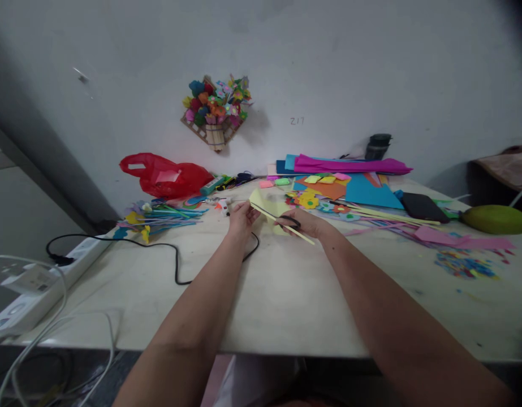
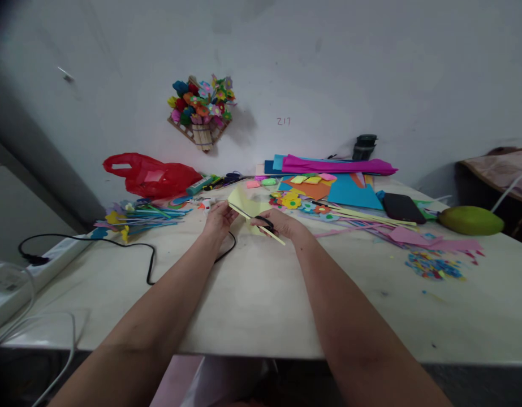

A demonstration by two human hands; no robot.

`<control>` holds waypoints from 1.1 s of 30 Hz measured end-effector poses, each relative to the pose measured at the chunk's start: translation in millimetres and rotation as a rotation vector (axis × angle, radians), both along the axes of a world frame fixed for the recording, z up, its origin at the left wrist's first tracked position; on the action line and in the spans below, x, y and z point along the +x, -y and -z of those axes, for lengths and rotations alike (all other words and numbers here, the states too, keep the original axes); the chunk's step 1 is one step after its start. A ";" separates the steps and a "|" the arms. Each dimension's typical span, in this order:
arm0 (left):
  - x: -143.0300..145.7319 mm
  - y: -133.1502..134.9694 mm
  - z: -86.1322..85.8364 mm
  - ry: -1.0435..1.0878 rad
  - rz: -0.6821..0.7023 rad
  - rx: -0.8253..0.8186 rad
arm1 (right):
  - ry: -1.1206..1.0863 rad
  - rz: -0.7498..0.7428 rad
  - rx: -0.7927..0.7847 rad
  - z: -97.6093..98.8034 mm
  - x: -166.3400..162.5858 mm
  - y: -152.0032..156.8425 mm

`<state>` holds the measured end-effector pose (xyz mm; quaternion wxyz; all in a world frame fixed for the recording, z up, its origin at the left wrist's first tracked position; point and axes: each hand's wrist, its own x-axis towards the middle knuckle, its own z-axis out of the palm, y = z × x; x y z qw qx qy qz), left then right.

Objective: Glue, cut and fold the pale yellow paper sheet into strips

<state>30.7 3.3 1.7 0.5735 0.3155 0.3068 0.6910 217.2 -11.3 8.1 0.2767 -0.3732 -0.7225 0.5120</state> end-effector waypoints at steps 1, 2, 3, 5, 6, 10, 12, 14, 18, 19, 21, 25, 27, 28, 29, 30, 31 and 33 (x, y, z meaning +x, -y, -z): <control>0.1 0.1 0.0 -0.002 0.000 -0.002 | 0.002 0.000 -0.004 0.2 0.1 -0.1; 0.2 0.1 0.0 -0.004 0.000 -0.003 | 0.005 0.001 -0.010 0.3 0.2 0.0; 0.2 0.0 0.0 -0.005 0.000 -0.002 | 0.007 0.002 -0.017 0.4 0.2 0.1; 0.1 -0.2 0.2 -0.004 0.003 -0.002 | 0.004 0.002 -0.025 0.1 0.2 0.5; 0.0 -0.4 0.3 -0.002 0.006 -0.001 | 0.002 0.002 -0.018 -0.2 0.2 0.8; -0.1 -1.0 0.2 0.011 0.006 0.001 | 0.011 0.007 0.033 -2.3 0.0 2.3; -0.2 -0.9 -0.3 0.015 0.001 -0.004 | 0.028 0.006 0.043 -3.7 -0.4 3.0; -0.1 -0.5 -0.9 0.017 -0.002 -0.008 | 0.047 0.018 0.051 -4.9 -1.1 3.7; 0.4 0.6 -2.0 0.017 -0.003 -0.010 | 0.064 0.046 0.071 -6.9 -2.9 4.8; 0.5 0.7 -2.2 0.018 -0.005 -0.014 | 0.068 0.049 0.076 -7.5 -3.2 5.3; 0.8 0.6 -2.4 0.021 -0.009 -0.023 | 0.081 0.052 0.089 -9.1 -3.6 6.8; 0.8 -0.3 -2.1 0.026 -0.010 -0.035 | 0.102 0.071 0.105 -12.2 -3.9 10.2; 0.4 -0.9 -1.6 0.024 -0.009 -0.033 | 0.106 0.081 0.111 -12.6 -4.2 10.7; 0.2 -1.3 -1.3 0.022 -0.010 -0.032 | 0.106 0.085 0.112 -12.5 -4.3 10.6; -0.1 -1.7 -0.9 0.020 -0.010 -0.030 | 0.108 0.088 0.114 -12.4 -4.4 10.4; -0.3 -2.1 -0.4 0.019 -0.012 -0.029 | 0.111 0.091 0.116 -12.4 -4.5 10.1; -0.6 -2.5 0.0 0.018 -0.013 -0.029 | 0.115 0.092 0.120 -12.4 -4.7 9.9; -1.0 -3.0 0.7 0.018 -0.011 -0.025 | 0.124 0.097 0.135 -12.9 -5.0 9.9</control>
